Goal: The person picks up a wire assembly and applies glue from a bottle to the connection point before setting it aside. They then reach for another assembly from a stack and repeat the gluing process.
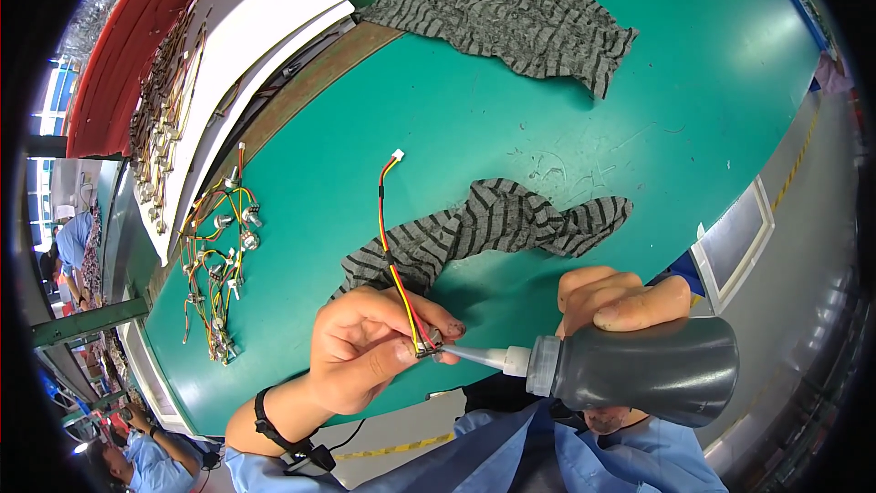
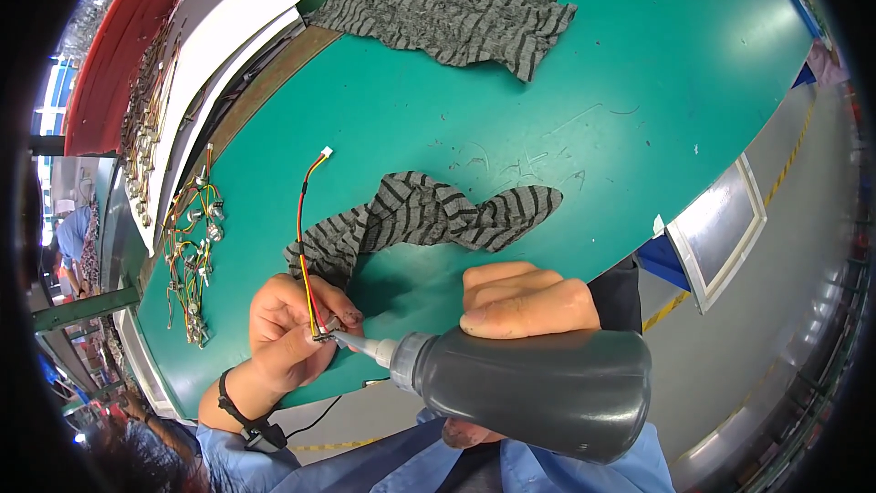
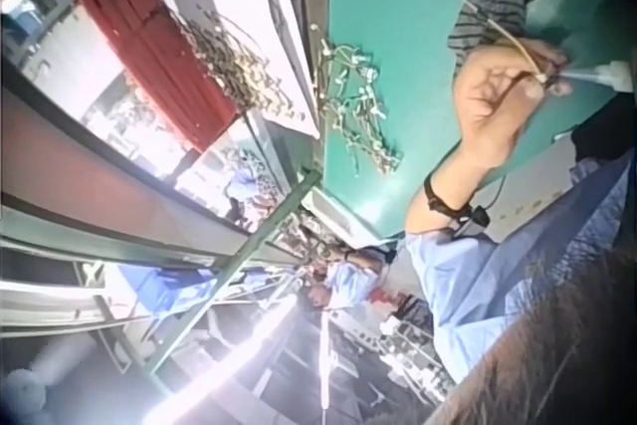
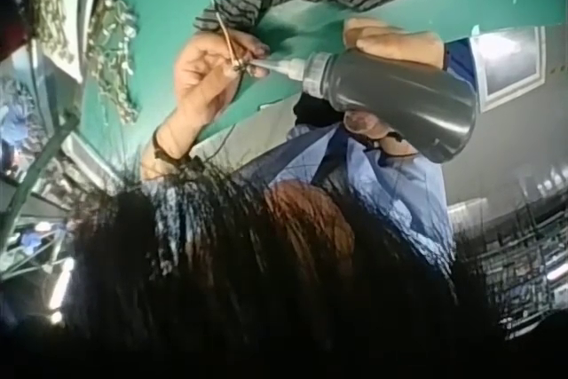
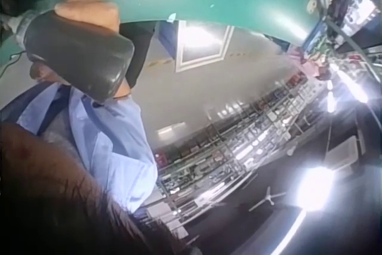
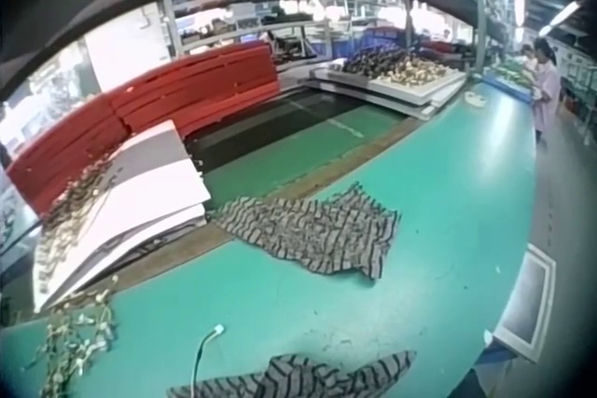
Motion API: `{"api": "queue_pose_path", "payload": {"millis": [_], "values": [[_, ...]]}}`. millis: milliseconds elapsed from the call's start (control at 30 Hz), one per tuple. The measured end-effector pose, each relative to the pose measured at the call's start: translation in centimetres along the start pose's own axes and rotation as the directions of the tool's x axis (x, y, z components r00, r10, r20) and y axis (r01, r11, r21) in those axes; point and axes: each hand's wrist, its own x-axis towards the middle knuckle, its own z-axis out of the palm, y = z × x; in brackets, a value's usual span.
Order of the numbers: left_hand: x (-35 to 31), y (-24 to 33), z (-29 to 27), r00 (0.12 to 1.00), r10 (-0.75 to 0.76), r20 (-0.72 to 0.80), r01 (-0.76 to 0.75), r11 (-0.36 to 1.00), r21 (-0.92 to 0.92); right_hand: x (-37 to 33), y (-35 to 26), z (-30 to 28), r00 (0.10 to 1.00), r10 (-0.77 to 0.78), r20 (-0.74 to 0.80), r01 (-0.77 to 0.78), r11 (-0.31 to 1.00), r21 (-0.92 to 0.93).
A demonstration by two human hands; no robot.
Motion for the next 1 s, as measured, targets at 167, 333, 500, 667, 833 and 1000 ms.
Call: {"api": "queue_pose_path", "payload": {"millis": [167, 333, 500, 667, 833, 1000], "values": [[0.0, 0.0, 0.0, 1.0, -0.004, 0.002, 0.004, 1.0, -0.008, 0.3, -0.3, 0.3, 0.995, 0.047, -0.086, -0.044, 0.998, 0.038], [0.0, 0.0, 0.0, 1.0, -0.004, 0.0, 0.004, 1.0, -0.022, 0.5, -0.4, 0.6, 0.985, 0.09, -0.149, -0.078, 0.993, 0.086], [-0.1, 0.0, -0.1, 1.0, -0.005, 0.003, 0.005, 1.0, -0.019, 0.3, -0.5, 0.5, 0.986, 0.11, -0.128, -0.094, 0.988, 0.125], [-0.1, -0.1, -0.2, 1.0, 0.002, 0.012, -0.001, 1.0, -0.026, 0.1, -0.5, 0.3, 0.985, 0.104, -0.14, -0.088, 0.99, 0.111], [0.0, 0.0, -0.2, 0.999, 0.004, 0.033, -0.003, 0.999, -0.033, -0.8, -0.2, -0.2, 0.994, 0.05, -0.099, -0.043, 0.996, 0.077], [-0.1, 0.1, -0.2, 1.0, -0.012, 0.025, 0.013, 0.999, -0.033, -1.0, -0.9, -0.6, 0.989, 0.074, -0.128, -0.074, 0.997, 0.01]]}}
